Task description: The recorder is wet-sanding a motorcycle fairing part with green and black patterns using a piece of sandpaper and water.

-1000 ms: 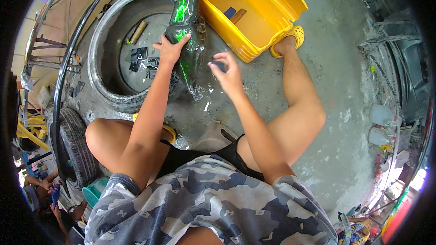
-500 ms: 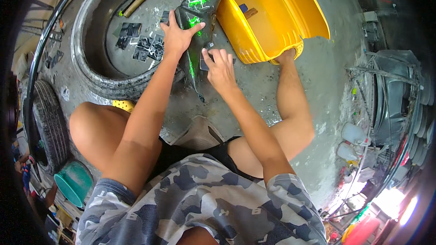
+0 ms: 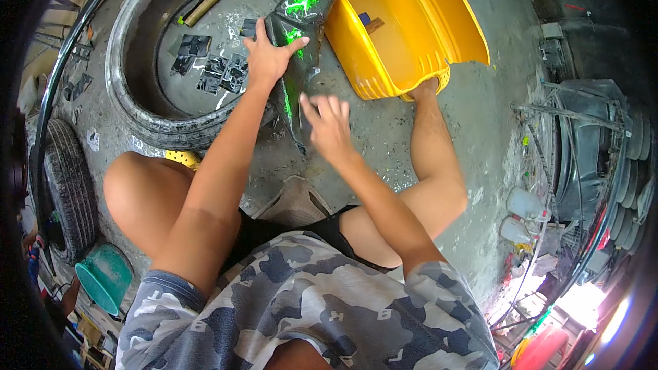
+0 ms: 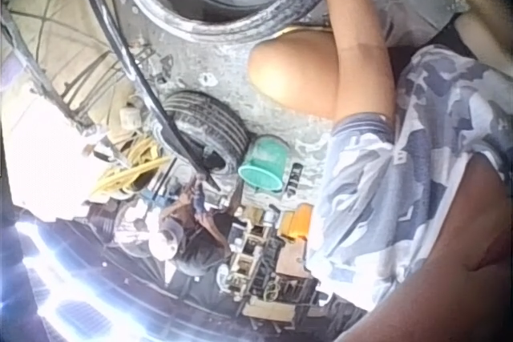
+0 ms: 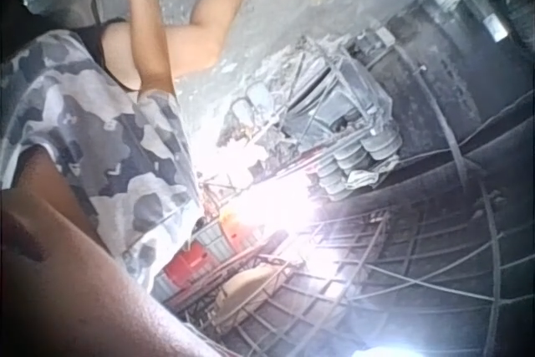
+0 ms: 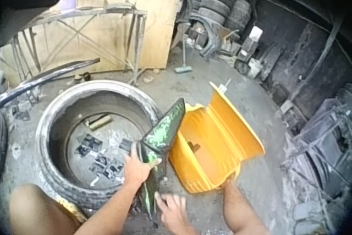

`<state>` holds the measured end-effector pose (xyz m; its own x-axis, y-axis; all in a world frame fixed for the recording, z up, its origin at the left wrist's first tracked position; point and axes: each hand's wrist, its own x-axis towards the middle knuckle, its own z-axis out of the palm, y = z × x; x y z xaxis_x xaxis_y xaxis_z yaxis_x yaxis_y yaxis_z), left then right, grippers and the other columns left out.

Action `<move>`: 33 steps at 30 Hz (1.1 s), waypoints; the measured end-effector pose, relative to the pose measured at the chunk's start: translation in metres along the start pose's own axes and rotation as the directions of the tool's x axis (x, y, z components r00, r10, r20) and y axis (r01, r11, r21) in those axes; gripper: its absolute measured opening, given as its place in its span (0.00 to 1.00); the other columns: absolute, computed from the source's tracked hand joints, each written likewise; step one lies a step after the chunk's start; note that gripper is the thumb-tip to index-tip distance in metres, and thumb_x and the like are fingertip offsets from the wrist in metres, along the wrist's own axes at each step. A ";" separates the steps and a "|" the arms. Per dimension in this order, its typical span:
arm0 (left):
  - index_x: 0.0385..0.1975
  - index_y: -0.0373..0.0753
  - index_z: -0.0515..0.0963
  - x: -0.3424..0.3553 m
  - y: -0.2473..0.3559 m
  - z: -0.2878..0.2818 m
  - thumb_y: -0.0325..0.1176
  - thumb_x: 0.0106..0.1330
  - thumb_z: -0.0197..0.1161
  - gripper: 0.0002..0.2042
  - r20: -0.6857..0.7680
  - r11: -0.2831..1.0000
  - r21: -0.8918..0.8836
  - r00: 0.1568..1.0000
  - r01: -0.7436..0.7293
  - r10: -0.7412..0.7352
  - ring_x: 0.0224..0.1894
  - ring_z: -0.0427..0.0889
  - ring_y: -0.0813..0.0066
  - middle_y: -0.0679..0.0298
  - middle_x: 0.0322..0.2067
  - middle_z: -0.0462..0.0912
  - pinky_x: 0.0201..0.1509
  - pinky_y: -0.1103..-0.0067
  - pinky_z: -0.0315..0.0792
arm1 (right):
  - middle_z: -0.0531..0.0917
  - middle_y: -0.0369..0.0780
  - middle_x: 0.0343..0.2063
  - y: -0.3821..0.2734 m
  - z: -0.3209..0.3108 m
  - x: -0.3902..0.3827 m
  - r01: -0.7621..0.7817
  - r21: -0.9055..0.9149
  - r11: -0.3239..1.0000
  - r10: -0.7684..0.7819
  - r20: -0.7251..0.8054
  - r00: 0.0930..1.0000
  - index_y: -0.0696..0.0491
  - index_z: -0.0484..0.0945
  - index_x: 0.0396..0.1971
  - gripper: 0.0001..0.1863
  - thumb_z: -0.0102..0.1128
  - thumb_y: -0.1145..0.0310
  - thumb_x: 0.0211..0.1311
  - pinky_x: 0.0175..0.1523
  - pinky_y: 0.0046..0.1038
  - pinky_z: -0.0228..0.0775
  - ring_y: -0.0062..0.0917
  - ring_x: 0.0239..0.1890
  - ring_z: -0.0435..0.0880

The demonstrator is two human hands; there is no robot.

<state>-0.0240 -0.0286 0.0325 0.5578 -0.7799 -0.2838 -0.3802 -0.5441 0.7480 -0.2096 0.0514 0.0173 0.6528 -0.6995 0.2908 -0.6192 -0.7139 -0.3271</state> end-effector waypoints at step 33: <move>0.69 0.40 0.52 0.006 -0.009 0.007 0.63 0.39 0.74 0.58 0.017 0.995 -0.083 0.998 -0.051 0.053 0.59 0.67 0.33 0.29 0.58 0.55 0.63 0.60 0.66 | 0.75 0.38 0.41 -0.018 -0.005 -0.002 -0.124 -0.024 0.992 0.125 0.057 0.990 0.53 0.74 0.55 0.29 0.53 0.79 0.48 0.48 0.39 0.57 0.33 0.45 0.70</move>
<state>-0.0224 -0.0305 0.0204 0.5245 -0.8126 -0.2541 -0.3455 -0.4759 0.8088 -0.2020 0.0653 0.0270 0.5939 -0.7803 0.1959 -0.7057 -0.6222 -0.3389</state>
